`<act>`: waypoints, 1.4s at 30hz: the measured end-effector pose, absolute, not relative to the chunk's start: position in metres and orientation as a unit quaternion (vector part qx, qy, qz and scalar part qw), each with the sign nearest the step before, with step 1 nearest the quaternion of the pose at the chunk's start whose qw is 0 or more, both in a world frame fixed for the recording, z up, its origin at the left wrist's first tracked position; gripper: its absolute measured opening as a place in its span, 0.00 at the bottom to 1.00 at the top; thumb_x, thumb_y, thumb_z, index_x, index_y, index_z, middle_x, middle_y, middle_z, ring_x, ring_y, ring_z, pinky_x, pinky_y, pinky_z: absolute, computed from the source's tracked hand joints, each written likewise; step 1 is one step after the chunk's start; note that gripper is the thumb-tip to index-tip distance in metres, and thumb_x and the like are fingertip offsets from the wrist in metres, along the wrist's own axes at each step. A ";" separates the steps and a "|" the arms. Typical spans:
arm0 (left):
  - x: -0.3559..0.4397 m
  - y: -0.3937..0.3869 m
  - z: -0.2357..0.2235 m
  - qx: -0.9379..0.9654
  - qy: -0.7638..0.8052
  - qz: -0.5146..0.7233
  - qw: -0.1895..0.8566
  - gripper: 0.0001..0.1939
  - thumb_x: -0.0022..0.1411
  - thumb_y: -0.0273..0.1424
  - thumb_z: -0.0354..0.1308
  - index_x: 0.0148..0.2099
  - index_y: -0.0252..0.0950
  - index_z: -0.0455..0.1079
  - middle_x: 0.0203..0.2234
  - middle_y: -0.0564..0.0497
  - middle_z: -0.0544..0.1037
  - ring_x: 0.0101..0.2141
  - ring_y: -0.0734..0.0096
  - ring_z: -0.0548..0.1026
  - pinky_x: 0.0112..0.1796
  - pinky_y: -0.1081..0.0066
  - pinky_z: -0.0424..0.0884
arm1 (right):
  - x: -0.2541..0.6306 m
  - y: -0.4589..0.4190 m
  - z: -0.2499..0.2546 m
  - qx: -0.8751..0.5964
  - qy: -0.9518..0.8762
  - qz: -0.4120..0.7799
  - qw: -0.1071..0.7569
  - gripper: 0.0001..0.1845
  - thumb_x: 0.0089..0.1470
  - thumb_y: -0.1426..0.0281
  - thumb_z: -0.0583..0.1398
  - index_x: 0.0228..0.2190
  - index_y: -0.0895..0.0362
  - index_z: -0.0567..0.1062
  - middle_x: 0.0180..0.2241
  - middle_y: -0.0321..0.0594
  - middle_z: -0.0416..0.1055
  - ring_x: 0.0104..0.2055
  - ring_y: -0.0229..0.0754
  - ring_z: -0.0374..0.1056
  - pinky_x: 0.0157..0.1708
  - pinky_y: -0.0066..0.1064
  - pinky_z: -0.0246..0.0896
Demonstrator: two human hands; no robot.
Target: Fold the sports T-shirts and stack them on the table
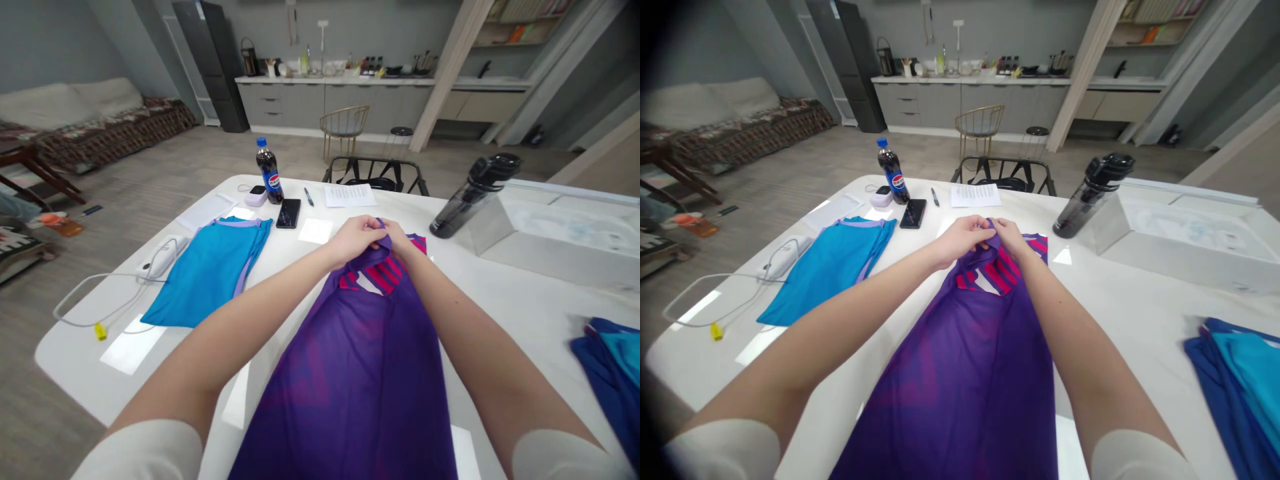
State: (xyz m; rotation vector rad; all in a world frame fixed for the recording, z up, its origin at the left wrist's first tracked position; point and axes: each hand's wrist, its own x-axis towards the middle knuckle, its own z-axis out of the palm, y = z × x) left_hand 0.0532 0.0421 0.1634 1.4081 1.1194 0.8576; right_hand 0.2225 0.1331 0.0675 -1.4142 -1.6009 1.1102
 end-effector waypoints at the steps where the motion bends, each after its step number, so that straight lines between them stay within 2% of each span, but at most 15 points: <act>1: 0.069 0.043 0.157 0.603 0.477 0.338 0.544 0.12 0.68 0.39 0.57 0.46 0.36 0.70 0.38 0.44 0.81 0.31 0.71 0.77 0.31 0.72 0.68 | 0.243 0.122 0.065 -0.560 -0.580 0.470 0.359 0.28 0.63 0.47 0.53 0.37 0.59 0.79 0.29 0.43 0.76 0.30 0.45 0.71 0.33 0.36 0.68; 4: 0.087 0.053 0.125 0.672 0.524 0.261 0.455 0.15 0.71 0.35 0.52 0.55 0.34 0.69 0.47 0.38 0.79 0.42 0.61 0.78 0.42 0.64 0.71 | 0.293 0.085 0.053 -0.632 -0.511 0.483 0.326 0.34 0.65 0.45 0.48 0.38 0.59 0.80 0.31 0.47 0.79 0.26 0.44 0.70 0.29 0.36 0.68; 6: 0.081 0.065 0.101 0.772 0.550 0.192 0.252 0.17 0.69 0.27 0.51 0.58 0.37 0.70 0.53 0.39 0.76 0.52 0.56 0.74 0.52 0.58 0.68 | 0.312 0.063 0.043 -0.683 -0.526 0.408 0.300 0.33 0.66 0.46 0.48 0.37 0.58 0.80 0.33 0.47 0.80 0.27 0.44 0.72 0.31 0.36 0.69; 8: 0.071 0.079 0.080 0.816 0.556 0.113 0.111 0.20 0.70 0.27 0.48 0.61 0.40 0.69 0.56 0.39 0.73 0.58 0.51 0.69 0.57 0.51 0.64 | 0.317 0.047 0.037 -0.703 -0.579 0.317 0.265 0.30 0.64 0.47 0.52 0.35 0.57 0.81 0.34 0.46 0.80 0.33 0.47 0.75 0.36 0.36 0.70; 11: 0.060 0.097 0.060 0.817 0.575 0.027 0.038 0.22 0.73 0.32 0.44 0.63 0.40 0.69 0.57 0.36 0.71 0.58 0.46 0.68 0.56 0.46 0.64 | 0.310 0.034 0.037 -0.726 -0.627 0.206 0.195 0.25 0.57 0.46 0.61 0.38 0.55 0.82 0.39 0.48 0.81 0.43 0.54 0.77 0.43 0.39 0.70; 15: 0.059 0.107 0.053 0.803 0.595 -0.005 0.006 0.20 0.73 0.34 0.45 0.60 0.39 0.71 0.56 0.35 0.70 0.57 0.45 0.67 0.56 0.46 0.63 | 0.295 0.034 0.048 -0.771 -0.604 0.157 0.127 0.24 0.55 0.46 0.62 0.35 0.54 0.82 0.40 0.51 0.80 0.45 0.58 0.77 0.42 0.43 0.71; 18: 0.055 0.110 0.054 0.786 0.618 0.017 -0.006 0.17 0.72 0.34 0.49 0.56 0.36 0.72 0.55 0.35 0.71 0.57 0.46 0.67 0.56 0.48 0.62 | 0.289 0.039 0.049 -0.768 -0.601 0.190 0.117 0.18 0.54 0.51 0.64 0.30 0.53 0.81 0.38 0.48 0.80 0.44 0.55 0.77 0.42 0.41 0.71; 23: 0.039 0.111 0.065 0.746 0.658 0.099 0.034 0.14 0.73 0.38 0.49 0.50 0.39 0.72 0.52 0.39 0.72 0.55 0.50 0.68 0.54 0.52 0.65 | 0.285 0.043 0.048 -0.727 -0.608 0.212 0.239 0.07 0.55 0.63 0.64 0.34 0.53 0.79 0.34 0.41 0.80 0.40 0.48 0.76 0.41 0.36 0.69; 26: 0.044 0.111 0.076 0.732 0.650 0.203 0.031 0.15 0.75 0.39 0.45 0.51 0.40 0.69 0.51 0.42 0.71 0.55 0.55 0.68 0.53 0.56 0.66 | 0.297 0.045 0.061 -0.712 -0.585 0.209 0.327 0.11 0.57 0.61 0.62 0.38 0.54 0.78 0.29 0.39 0.78 0.34 0.47 0.75 0.38 0.36 0.68; 28: 0.057 0.111 0.081 0.733 0.642 0.224 0.012 0.15 0.75 0.39 0.44 0.51 0.40 0.69 0.52 0.41 0.71 0.55 0.55 0.67 0.53 0.56 0.65 | 0.310 0.053 0.071 -0.720 -0.567 0.188 0.352 0.14 0.57 0.59 0.61 0.40 0.55 0.78 0.30 0.41 0.78 0.34 0.49 0.74 0.38 0.37 0.68; 31: 0.083 0.110 0.080 0.739 0.648 0.185 -0.014 0.14 0.74 0.36 0.46 0.52 0.38 0.70 0.53 0.38 0.71 0.55 0.49 0.67 0.54 0.52 0.63 | 0.326 0.073 0.076 -0.759 -0.547 0.145 0.321 0.14 0.57 0.60 0.62 0.42 0.55 0.78 0.37 0.45 0.79 0.41 0.53 0.75 0.44 0.40 0.67; 34: 0.101 0.103 0.071 0.733 0.660 0.166 -0.025 0.18 0.73 0.32 0.47 0.60 0.35 0.67 0.57 0.35 0.70 0.56 0.47 0.67 0.56 0.50 0.61 | 0.328 0.082 0.065 -0.788 -0.553 0.127 0.237 0.19 0.59 0.63 0.61 0.50 0.55 0.76 0.47 0.50 0.77 0.48 0.56 0.73 0.48 0.43 0.66; 38: 0.101 0.077 0.056 0.812 0.554 0.183 0.003 0.23 0.73 0.28 0.42 0.66 0.35 0.63 0.62 0.39 0.68 0.60 0.56 0.67 0.62 0.57 0.59 | 0.311 0.053 0.050 -0.757 -0.623 0.039 0.196 0.25 0.63 0.60 0.57 0.58 0.56 0.71 0.58 0.56 0.68 0.57 0.60 0.67 0.53 0.49 0.64; 40: 0.095 0.061 0.046 0.847 0.504 0.166 0.045 0.23 0.74 0.30 0.41 0.66 0.35 0.64 0.64 0.40 0.68 0.62 0.59 0.66 0.64 0.59 0.59 | 0.302 0.026 0.045 -0.708 -0.683 0.015 0.180 0.26 0.66 0.59 0.53 0.61 0.54 0.69 0.63 0.54 0.65 0.63 0.60 0.62 0.59 0.53 0.58; 42: 0.089 0.045 0.034 0.852 0.500 0.133 0.079 0.25 0.75 0.37 0.42 0.67 0.35 0.64 0.66 0.41 0.66 0.65 0.56 0.63 0.66 0.56 0.57 | 0.297 0.001 0.040 -0.669 -0.729 0.023 0.139 0.27 0.69 0.57 0.48 0.65 0.49 0.66 0.69 0.47 0.58 0.69 0.58 0.54 0.65 0.58 0.49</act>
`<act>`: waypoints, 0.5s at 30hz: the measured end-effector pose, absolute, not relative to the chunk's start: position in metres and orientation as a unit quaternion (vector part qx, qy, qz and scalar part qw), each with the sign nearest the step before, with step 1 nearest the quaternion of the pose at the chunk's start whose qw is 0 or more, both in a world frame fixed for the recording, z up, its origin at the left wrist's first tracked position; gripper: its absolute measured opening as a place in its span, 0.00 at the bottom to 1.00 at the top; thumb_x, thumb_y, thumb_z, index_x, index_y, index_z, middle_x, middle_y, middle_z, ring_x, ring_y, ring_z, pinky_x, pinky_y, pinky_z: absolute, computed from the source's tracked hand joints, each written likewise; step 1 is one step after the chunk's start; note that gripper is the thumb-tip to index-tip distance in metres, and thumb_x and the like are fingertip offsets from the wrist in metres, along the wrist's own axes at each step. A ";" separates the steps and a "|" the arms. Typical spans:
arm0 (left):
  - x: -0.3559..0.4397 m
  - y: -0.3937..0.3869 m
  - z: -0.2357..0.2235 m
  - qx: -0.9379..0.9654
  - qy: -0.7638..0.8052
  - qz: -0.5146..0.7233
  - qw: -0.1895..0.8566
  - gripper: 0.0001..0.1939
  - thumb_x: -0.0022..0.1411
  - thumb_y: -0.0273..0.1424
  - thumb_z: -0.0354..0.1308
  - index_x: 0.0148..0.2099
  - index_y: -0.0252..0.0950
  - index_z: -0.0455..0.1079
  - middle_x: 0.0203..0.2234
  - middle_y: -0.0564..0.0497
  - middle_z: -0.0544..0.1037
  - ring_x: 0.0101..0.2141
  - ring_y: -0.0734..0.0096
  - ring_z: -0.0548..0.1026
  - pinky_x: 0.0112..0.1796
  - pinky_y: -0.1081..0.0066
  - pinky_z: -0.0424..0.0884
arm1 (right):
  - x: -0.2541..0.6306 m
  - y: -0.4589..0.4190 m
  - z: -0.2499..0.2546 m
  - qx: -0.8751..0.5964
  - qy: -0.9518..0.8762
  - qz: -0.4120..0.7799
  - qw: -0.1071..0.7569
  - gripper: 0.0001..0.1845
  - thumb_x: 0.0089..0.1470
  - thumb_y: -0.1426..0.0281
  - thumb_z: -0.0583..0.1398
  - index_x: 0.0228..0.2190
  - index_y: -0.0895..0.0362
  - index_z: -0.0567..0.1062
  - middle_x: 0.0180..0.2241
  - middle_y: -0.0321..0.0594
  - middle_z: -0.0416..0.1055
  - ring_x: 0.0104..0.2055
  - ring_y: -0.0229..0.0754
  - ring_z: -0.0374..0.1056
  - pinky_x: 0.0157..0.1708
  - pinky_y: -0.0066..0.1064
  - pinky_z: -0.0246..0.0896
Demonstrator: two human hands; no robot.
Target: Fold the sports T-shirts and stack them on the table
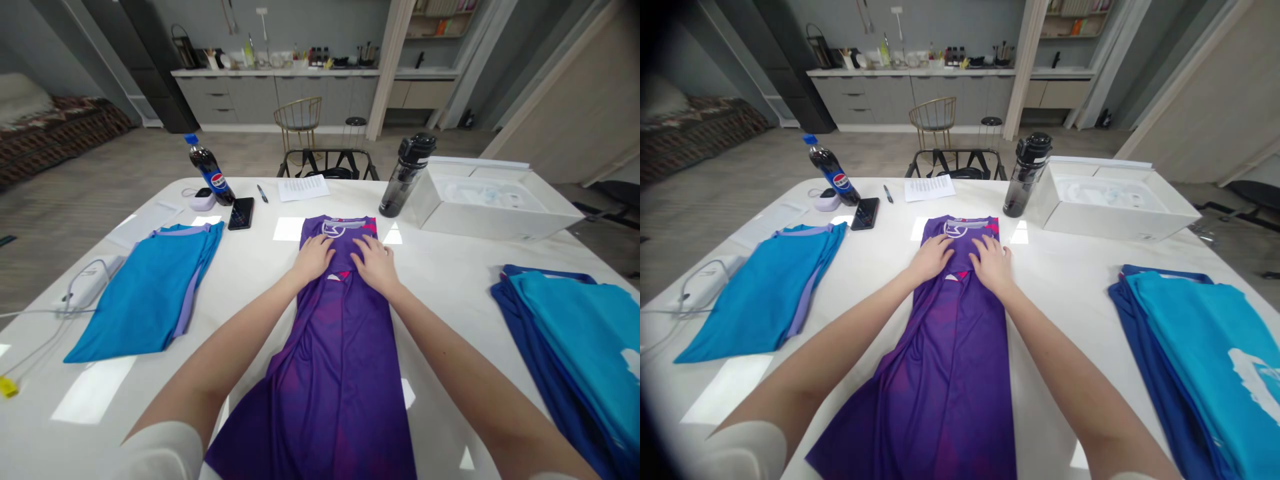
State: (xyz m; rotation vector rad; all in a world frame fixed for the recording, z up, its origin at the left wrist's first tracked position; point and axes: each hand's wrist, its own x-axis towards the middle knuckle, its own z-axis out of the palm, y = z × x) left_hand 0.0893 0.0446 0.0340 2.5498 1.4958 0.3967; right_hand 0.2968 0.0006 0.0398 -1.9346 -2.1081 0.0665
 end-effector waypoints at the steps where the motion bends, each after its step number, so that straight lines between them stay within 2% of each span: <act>1: 0.087 0.038 0.028 0.849 0.507 0.116 0.088 0.28 0.75 0.41 0.42 0.69 0.35 0.63 0.68 0.42 0.63 0.68 0.55 0.60 0.67 0.54 0.55 | 0.296 -0.010 0.036 -0.663 -0.740 0.032 0.114 0.28 0.70 0.56 0.46 0.66 0.47 0.63 0.71 0.44 0.55 0.71 0.57 0.50 0.66 0.61 0.44; 4: 0.085 0.024 0.014 0.838 0.531 0.092 0.081 0.32 0.74 0.49 0.40 0.73 0.41 0.56 0.72 0.47 0.56 0.72 0.55 0.51 0.69 0.51 0.47 | 0.299 -0.028 0.024 -0.672 -0.736 0.051 0.063 0.31 0.71 0.53 0.42 0.70 0.45 0.57 0.73 0.39 0.48 0.74 0.56 0.42 0.68 0.66 0.35; 8: 0.086 0.021 0.009 0.836 0.538 0.086 0.069 0.33 0.74 0.50 0.38 0.74 0.45 0.54 0.73 0.49 0.54 0.72 0.58 0.49 0.70 0.50 0.43 | 0.303 -0.030 0.015 -0.684 -0.725 0.048 0.066 0.34 0.70 0.50 0.41 0.71 0.46 0.55 0.73 0.40 0.47 0.75 0.55 0.41 0.69 0.65 0.33; 11: 0.086 0.021 0.012 0.838 0.530 0.109 0.073 0.32 0.74 0.49 0.40 0.73 0.40 0.58 0.72 0.46 0.57 0.72 0.56 0.51 0.69 0.49 0.46 | 0.302 -0.029 0.015 -0.685 -0.723 0.047 0.074 0.34 0.70 0.49 0.42 0.70 0.46 0.56 0.73 0.40 0.48 0.74 0.54 0.42 0.69 0.64 0.32; 15: 0.083 0.016 0.017 0.829 0.520 0.197 0.061 0.24 0.75 0.37 0.43 0.65 0.35 0.68 0.66 0.43 0.68 0.66 0.62 0.64 0.68 0.56 0.52 | 0.302 -0.029 0.015 -0.684 -0.722 0.045 0.090 0.33 0.70 0.49 0.43 0.70 0.46 0.58 0.73 0.41 0.49 0.74 0.55 0.43 0.68 0.64 0.33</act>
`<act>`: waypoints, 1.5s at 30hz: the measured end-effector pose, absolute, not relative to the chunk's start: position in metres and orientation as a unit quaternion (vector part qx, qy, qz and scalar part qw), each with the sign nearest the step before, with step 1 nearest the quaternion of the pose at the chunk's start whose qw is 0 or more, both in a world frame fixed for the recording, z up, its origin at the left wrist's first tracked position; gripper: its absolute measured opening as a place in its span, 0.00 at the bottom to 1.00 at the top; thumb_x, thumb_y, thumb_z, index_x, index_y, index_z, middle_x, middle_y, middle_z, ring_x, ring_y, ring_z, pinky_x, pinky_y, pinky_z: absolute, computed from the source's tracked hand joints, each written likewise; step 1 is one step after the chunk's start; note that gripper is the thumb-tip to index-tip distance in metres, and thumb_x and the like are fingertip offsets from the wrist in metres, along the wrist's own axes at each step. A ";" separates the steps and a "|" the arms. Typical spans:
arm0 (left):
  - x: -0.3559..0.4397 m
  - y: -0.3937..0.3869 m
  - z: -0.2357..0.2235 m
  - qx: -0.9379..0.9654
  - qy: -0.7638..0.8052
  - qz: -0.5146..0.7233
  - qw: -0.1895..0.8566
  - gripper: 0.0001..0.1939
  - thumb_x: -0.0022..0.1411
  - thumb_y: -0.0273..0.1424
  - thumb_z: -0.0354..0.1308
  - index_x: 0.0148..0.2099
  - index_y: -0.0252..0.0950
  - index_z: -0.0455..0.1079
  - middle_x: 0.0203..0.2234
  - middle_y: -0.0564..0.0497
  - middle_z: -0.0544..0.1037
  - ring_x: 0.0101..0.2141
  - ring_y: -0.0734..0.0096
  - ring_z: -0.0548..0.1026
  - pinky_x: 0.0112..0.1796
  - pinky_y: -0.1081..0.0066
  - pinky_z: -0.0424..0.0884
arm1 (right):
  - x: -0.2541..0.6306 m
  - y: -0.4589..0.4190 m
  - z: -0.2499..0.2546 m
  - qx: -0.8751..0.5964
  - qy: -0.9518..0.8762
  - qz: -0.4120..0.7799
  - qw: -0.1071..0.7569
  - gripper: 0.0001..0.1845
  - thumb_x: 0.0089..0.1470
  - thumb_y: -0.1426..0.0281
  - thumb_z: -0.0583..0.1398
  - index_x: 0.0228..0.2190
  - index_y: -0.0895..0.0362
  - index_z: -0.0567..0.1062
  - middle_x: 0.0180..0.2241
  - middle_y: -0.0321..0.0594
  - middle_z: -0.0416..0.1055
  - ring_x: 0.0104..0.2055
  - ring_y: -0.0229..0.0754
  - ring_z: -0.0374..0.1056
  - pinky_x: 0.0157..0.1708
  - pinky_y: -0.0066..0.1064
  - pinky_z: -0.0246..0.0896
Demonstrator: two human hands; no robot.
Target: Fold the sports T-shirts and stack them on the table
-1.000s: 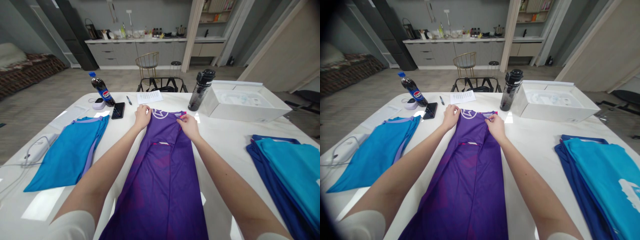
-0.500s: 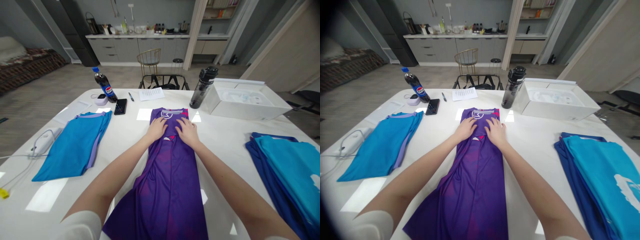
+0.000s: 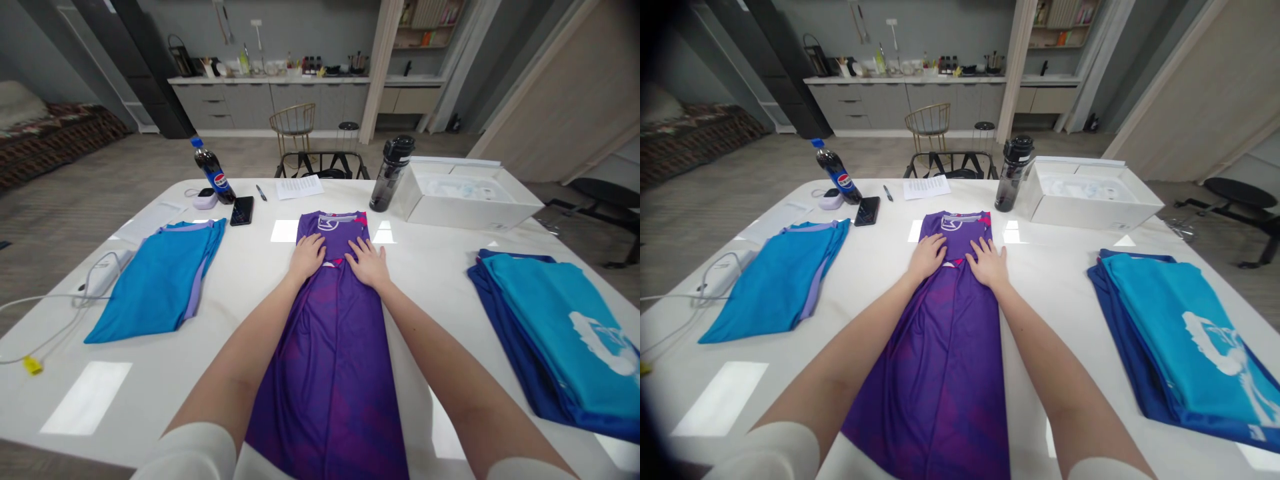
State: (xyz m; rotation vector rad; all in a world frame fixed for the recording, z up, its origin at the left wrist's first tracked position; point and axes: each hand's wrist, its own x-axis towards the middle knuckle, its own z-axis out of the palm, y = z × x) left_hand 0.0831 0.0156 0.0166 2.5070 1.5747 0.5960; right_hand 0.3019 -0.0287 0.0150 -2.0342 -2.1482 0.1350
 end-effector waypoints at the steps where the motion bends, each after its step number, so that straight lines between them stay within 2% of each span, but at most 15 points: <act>1: 0.081 0.011 0.018 0.827 0.516 0.213 0.061 0.23 0.75 0.35 0.43 0.63 0.35 0.70 0.64 0.44 0.70 0.64 0.63 0.66 0.68 0.58 0.53 | 0.302 -0.028 0.014 -0.685 -0.721 0.046 0.094 0.33 0.70 0.49 0.43 0.69 0.45 0.59 0.73 0.41 0.50 0.74 0.55 0.43 0.68 0.65 0.33; 4: 0.066 -0.016 0.026 0.825 0.512 0.229 0.066 0.20 0.74 0.34 0.46 0.60 0.37 0.71 0.61 0.45 0.73 0.61 0.63 0.69 0.64 0.59 0.59 | 0.303 -0.026 0.010 -0.685 -0.719 0.051 0.105 0.33 0.70 0.48 0.44 0.69 0.45 0.60 0.73 0.40 0.50 0.73 0.56 0.44 0.68 0.66 0.33; 9: 0.026 -0.099 0.042 0.792 0.585 0.159 0.077 0.20 0.72 0.43 0.51 0.57 0.38 0.71 0.50 0.44 0.79 0.51 0.56 0.75 0.54 0.55 0.66 | 0.306 -0.023 0.006 -0.688 -0.706 0.061 0.153 0.35 0.68 0.46 0.44 0.66 0.49 0.65 0.70 0.44 0.56 0.72 0.56 0.47 0.67 0.63 0.35; 13: 0.002 -0.155 0.052 0.785 0.604 0.098 0.102 0.19 0.71 0.46 0.53 0.51 0.38 0.73 0.43 0.46 0.80 0.47 0.56 0.77 0.50 0.57 0.66 | 0.307 -0.031 0.013 -0.665 -0.704 0.008 0.248 0.29 0.69 0.51 0.48 0.57 0.57 0.74 0.59 0.53 0.69 0.63 0.56 0.60 0.63 0.53 0.47; 16: -0.003 -0.179 0.059 0.776 0.615 0.069 0.119 0.16 0.71 0.44 0.53 0.48 0.38 0.73 0.42 0.46 0.82 0.45 0.57 0.79 0.48 0.60 0.66 | 0.295 -0.050 0.026 -0.623 -0.733 -0.025 0.271 0.22 0.68 0.58 0.52 0.50 0.58 0.77 0.49 0.53 0.73 0.54 0.55 0.65 0.57 0.48 0.52; 19: -0.004 -0.197 0.068 0.766 0.628 0.053 0.131 0.13 0.71 0.39 0.53 0.49 0.38 0.73 0.41 0.46 0.83 0.44 0.57 0.80 0.47 0.61 0.66 | 0.265 -0.081 0.044 -0.543 -0.807 -0.003 0.234 0.18 0.67 0.64 0.54 0.52 0.56 0.76 0.47 0.50 0.73 0.51 0.53 0.65 0.52 0.43 0.54; 23: -0.011 -0.223 0.083 0.758 0.640 0.039 0.120 0.12 0.71 0.38 0.54 0.50 0.38 0.73 0.37 0.46 0.84 0.41 0.56 0.82 0.45 0.62 0.67 | 0.211 -0.120 0.062 -0.416 -0.898 0.029 0.143 0.21 0.67 0.70 0.55 0.58 0.50 0.73 0.46 0.46 0.71 0.48 0.49 0.65 0.48 0.39 0.53; 27: -0.030 -0.255 0.096 0.758 0.644 -0.001 0.100 0.12 0.69 0.40 0.57 0.46 0.38 0.74 0.33 0.47 0.84 0.38 0.54 0.82 0.45 0.60 0.68 | 0.182 -0.139 0.068 -0.399 -0.912 0.024 0.093 0.14 0.68 0.70 0.55 0.47 0.53 0.79 0.44 0.45 0.71 0.47 0.48 0.66 0.46 0.38 0.53; 29: -0.037 -0.271 0.104 0.763 0.639 -0.022 0.096 0.10 0.68 0.38 0.58 0.44 0.38 0.74 0.32 0.47 0.84 0.38 0.54 0.82 0.45 0.60 0.68 | 0.183 -0.143 0.069 -0.408 -0.908 0.022 0.087 0.12 0.68 0.69 0.55 0.42 0.55 0.79 0.43 0.45 0.71 0.46 0.47 0.67 0.45 0.37 0.54; 31: -0.038 -0.287 0.114 0.770 0.632 -0.023 0.091 0.08 0.69 0.35 0.57 0.43 0.38 0.74 0.31 0.47 0.83 0.37 0.56 0.82 0.44 0.61 0.68 | 0.191 -0.148 0.070 -0.426 -0.900 0.016 0.096 0.10 0.67 0.70 0.55 0.42 0.56 0.78 0.42 0.45 0.72 0.45 0.47 0.68 0.44 0.36 0.55; 33: -0.031 -0.301 0.124 0.782 0.617 0.003 0.085 0.06 0.69 0.32 0.56 0.43 0.38 0.74 0.32 0.48 0.83 0.37 0.57 0.81 0.44 0.62 0.68 | 0.199 -0.154 0.072 -0.442 -0.890 0.011 0.113 0.10 0.67 0.70 0.56 0.45 0.55 0.76 0.43 0.45 0.72 0.45 0.47 0.68 0.44 0.35 0.56; 37: -0.001 -0.323 0.130 0.807 0.584 0.064 0.066 0.07 0.70 0.29 0.53 0.45 0.39 0.72 0.38 0.50 0.81 0.38 0.60 0.80 0.43 0.62 0.69 | 0.206 -0.174 0.073 -0.433 -0.894 0.019 0.117 0.20 0.66 0.69 0.58 0.58 0.51 0.70 0.47 0.43 0.71 0.45 0.45 0.69 0.43 0.34 0.58; 42: 0.032 -0.344 0.113 0.819 0.572 0.029 0.044 0.12 0.70 0.22 0.48 0.48 0.36 0.71 0.40 0.47 0.76 0.33 0.63 0.77 0.36 0.64 0.70 | 0.204 -0.194 0.065 -0.432 -0.897 -0.010 0.094 0.11 0.67 0.71 0.55 0.45 0.55 0.77 0.42 0.43 0.72 0.44 0.45 0.69 0.44 0.35 0.56; 45: 0.042 -0.356 0.107 0.837 0.546 0.008 0.042 0.15 0.67 0.17 0.48 0.48 0.35 0.71 0.40 0.47 0.74 0.34 0.63 0.76 0.37 0.64 0.71 | 0.216 -0.200 0.061 -0.438 -0.893 -0.037 0.099 0.11 0.68 0.72 0.55 0.46 0.56 0.77 0.42 0.45 0.72 0.43 0.45 0.68 0.44 0.36 0.56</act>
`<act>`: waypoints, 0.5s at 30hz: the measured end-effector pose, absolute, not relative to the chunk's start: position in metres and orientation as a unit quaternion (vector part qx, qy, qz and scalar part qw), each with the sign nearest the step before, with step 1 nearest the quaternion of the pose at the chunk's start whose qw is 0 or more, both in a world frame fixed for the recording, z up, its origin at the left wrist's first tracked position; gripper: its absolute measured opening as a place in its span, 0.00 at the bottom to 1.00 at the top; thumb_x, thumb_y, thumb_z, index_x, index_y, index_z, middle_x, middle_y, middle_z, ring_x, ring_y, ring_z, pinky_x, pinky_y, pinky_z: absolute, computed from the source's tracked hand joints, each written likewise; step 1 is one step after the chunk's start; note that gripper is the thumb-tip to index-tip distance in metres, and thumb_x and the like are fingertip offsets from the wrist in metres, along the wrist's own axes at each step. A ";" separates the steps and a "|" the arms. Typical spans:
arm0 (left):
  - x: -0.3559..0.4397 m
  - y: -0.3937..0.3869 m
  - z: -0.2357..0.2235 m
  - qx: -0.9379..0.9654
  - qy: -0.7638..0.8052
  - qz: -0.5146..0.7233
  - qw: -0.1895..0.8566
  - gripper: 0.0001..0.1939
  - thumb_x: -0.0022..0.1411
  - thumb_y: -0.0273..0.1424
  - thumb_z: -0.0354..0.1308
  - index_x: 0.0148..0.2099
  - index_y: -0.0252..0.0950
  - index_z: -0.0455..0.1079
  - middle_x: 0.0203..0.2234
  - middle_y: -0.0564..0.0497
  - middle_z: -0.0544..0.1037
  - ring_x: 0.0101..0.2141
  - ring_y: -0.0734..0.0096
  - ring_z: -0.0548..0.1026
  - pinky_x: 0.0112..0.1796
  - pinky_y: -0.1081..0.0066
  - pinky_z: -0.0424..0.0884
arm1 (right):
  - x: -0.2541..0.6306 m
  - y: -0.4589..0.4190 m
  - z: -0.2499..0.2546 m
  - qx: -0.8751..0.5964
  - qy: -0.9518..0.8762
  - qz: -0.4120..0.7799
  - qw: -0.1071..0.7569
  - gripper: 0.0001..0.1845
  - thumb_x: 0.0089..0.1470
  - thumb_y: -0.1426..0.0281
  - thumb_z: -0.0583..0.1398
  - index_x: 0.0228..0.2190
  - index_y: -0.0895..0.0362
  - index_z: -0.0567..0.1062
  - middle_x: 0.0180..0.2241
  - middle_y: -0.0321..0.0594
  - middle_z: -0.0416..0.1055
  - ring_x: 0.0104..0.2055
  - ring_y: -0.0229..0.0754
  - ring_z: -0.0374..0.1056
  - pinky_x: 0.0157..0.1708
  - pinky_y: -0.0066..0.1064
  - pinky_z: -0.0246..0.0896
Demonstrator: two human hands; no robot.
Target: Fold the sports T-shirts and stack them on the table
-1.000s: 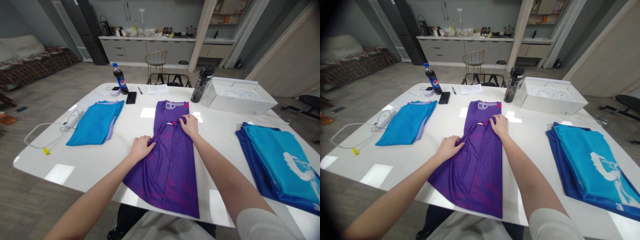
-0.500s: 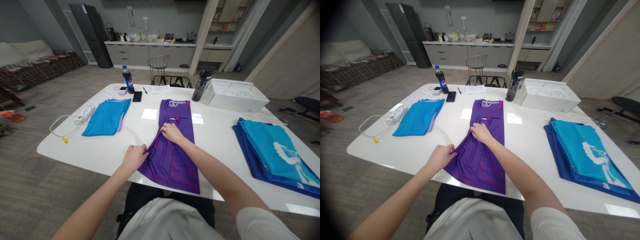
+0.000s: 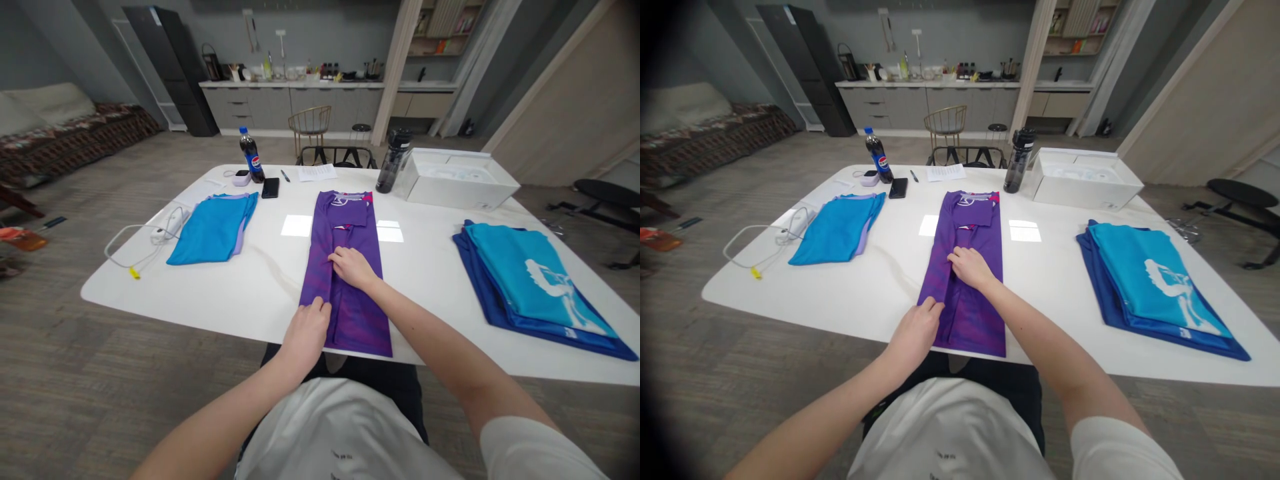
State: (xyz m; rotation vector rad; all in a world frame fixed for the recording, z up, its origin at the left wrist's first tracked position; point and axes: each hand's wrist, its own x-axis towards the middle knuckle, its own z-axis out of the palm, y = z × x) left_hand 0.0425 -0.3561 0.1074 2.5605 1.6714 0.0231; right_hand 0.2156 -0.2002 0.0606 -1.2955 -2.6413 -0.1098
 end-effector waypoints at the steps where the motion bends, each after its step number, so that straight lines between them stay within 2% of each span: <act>1: 0.045 -0.360 0.107 0.842 0.538 0.007 0.042 0.15 0.66 0.16 0.48 0.48 0.35 0.71 0.40 0.46 0.74 0.35 0.62 0.76 0.38 0.63 0.71 | 0.220 -0.202 0.060 -0.438 -0.893 -0.043 0.099 0.12 0.68 0.72 0.54 0.45 0.56 0.77 0.42 0.45 0.72 0.43 0.46 0.67 0.44 0.36 0.56; 7: 0.060 -0.376 0.102 0.864 0.494 0.006 0.095 0.15 0.65 0.16 0.48 0.47 0.33 0.73 0.40 0.42 0.75 0.39 0.58 0.77 0.42 0.59 0.73 | 0.235 -0.208 0.053 -0.448 -0.885 0.007 0.127 0.13 0.68 0.72 0.53 0.45 0.54 0.77 0.46 0.45 0.71 0.45 0.45 0.67 0.44 0.34 0.58; 12: 0.058 -0.360 0.091 0.891 0.364 0.088 0.256 0.13 0.71 0.29 0.53 0.53 0.39 0.75 0.45 0.46 0.80 0.46 0.63 0.78 0.50 0.64 0.74 | 0.246 -0.216 0.044 -0.456 -0.880 0.042 0.123 0.13 0.68 0.73 0.54 0.44 0.54 0.79 0.47 0.44 0.71 0.47 0.45 0.68 0.47 0.35 0.59; 15: 0.041 -0.327 0.079 0.894 0.347 0.135 0.251 0.16 0.74 0.31 0.49 0.57 0.40 0.74 0.49 0.47 0.80 0.50 0.65 0.77 0.54 0.65 0.72 | 0.255 -0.225 0.042 -0.463 -0.872 0.065 0.146 0.15 0.70 0.70 0.52 0.50 0.55 0.77 0.47 0.44 0.71 0.47 0.44 0.68 0.48 0.35 0.58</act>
